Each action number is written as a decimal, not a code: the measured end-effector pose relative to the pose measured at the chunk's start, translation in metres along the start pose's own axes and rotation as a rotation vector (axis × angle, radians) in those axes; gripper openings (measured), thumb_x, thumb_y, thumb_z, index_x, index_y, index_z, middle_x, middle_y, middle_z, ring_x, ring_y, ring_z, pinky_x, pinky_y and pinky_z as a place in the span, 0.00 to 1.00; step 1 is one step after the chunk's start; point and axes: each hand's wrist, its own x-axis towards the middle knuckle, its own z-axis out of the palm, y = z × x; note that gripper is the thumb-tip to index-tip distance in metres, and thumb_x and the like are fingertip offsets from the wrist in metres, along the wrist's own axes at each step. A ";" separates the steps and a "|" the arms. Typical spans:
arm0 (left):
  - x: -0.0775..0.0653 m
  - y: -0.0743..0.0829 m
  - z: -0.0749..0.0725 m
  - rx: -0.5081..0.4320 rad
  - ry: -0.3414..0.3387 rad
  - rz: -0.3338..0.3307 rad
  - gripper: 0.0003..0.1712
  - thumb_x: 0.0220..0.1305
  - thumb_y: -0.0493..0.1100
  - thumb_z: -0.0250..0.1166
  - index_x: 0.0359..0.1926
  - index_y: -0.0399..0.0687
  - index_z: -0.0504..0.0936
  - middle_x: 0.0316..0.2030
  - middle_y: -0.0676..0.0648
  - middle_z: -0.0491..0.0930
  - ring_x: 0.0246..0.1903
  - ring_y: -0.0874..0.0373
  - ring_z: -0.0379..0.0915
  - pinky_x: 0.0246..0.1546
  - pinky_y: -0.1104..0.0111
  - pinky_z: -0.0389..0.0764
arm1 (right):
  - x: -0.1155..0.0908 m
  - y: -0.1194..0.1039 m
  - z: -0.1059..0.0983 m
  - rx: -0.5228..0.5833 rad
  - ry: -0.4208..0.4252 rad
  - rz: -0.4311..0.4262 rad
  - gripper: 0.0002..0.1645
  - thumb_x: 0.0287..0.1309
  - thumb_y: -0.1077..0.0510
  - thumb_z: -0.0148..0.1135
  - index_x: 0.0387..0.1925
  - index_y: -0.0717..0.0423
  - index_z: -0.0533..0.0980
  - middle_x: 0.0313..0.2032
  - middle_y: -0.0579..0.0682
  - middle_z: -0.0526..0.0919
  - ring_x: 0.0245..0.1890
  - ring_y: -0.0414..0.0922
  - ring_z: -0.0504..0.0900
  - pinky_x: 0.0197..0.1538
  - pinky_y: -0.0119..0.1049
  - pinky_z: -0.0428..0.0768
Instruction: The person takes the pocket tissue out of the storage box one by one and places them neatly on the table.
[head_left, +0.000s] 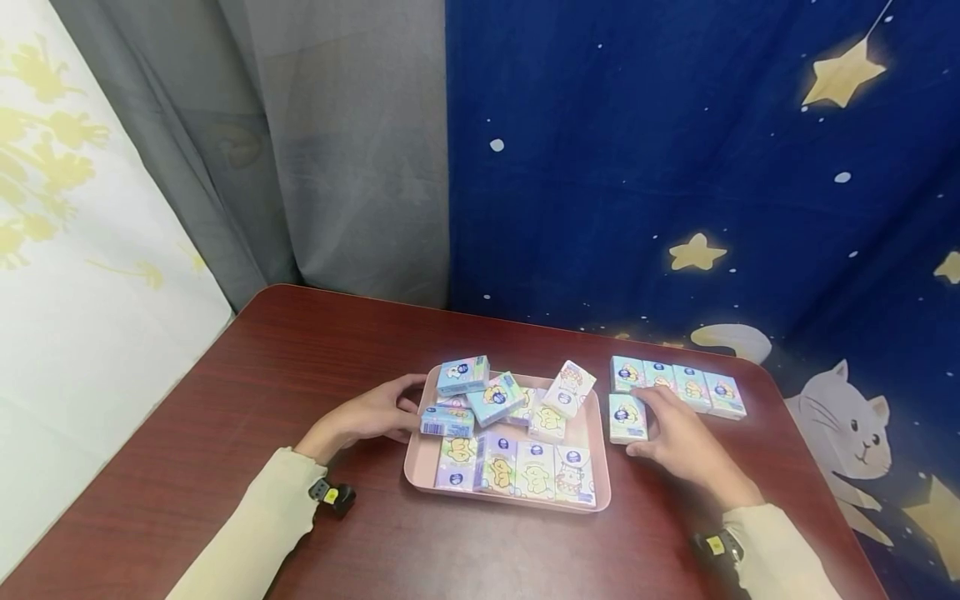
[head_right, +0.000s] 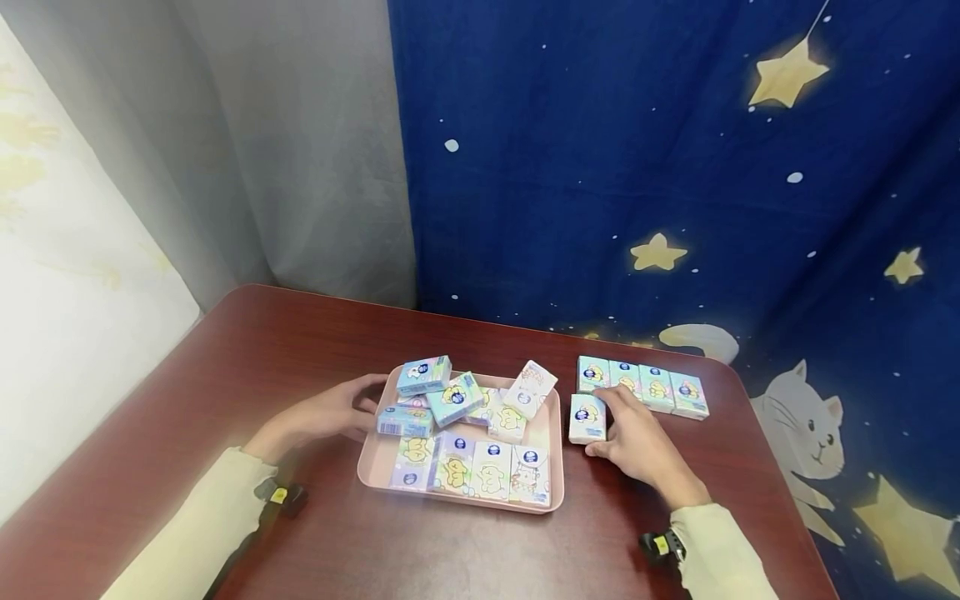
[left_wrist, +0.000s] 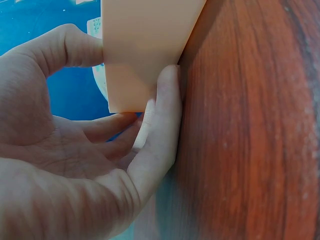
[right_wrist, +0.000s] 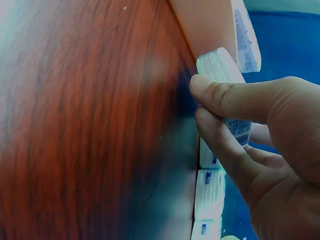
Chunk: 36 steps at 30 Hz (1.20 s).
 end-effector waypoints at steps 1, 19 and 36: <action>0.000 0.000 0.000 -0.002 -0.001 0.001 0.55 0.68 0.36 0.75 0.85 0.32 0.52 0.49 0.34 0.82 0.44 0.46 0.88 0.48 0.51 0.92 | 0.000 0.001 0.000 -0.002 0.001 0.001 0.51 0.45 0.62 0.92 0.69 0.69 0.75 0.58 0.63 0.82 0.43 0.53 0.82 0.51 0.52 0.87; 0.000 -0.001 0.000 -0.005 -0.001 0.001 0.54 0.69 0.36 0.74 0.85 0.32 0.52 0.49 0.34 0.82 0.45 0.46 0.87 0.48 0.51 0.92 | -0.005 0.008 0.001 -0.018 0.025 0.056 0.36 0.47 0.59 0.91 0.57 0.59 0.84 0.51 0.55 0.84 0.36 0.45 0.78 0.41 0.43 0.82; 0.000 -0.001 -0.001 -0.001 -0.006 0.009 0.55 0.69 0.37 0.75 0.85 0.32 0.52 0.49 0.34 0.82 0.44 0.45 0.88 0.48 0.51 0.92 | -0.006 0.008 0.001 -0.007 0.017 0.071 0.35 0.48 0.63 0.89 0.59 0.58 0.85 0.52 0.56 0.80 0.36 0.44 0.80 0.37 0.37 0.83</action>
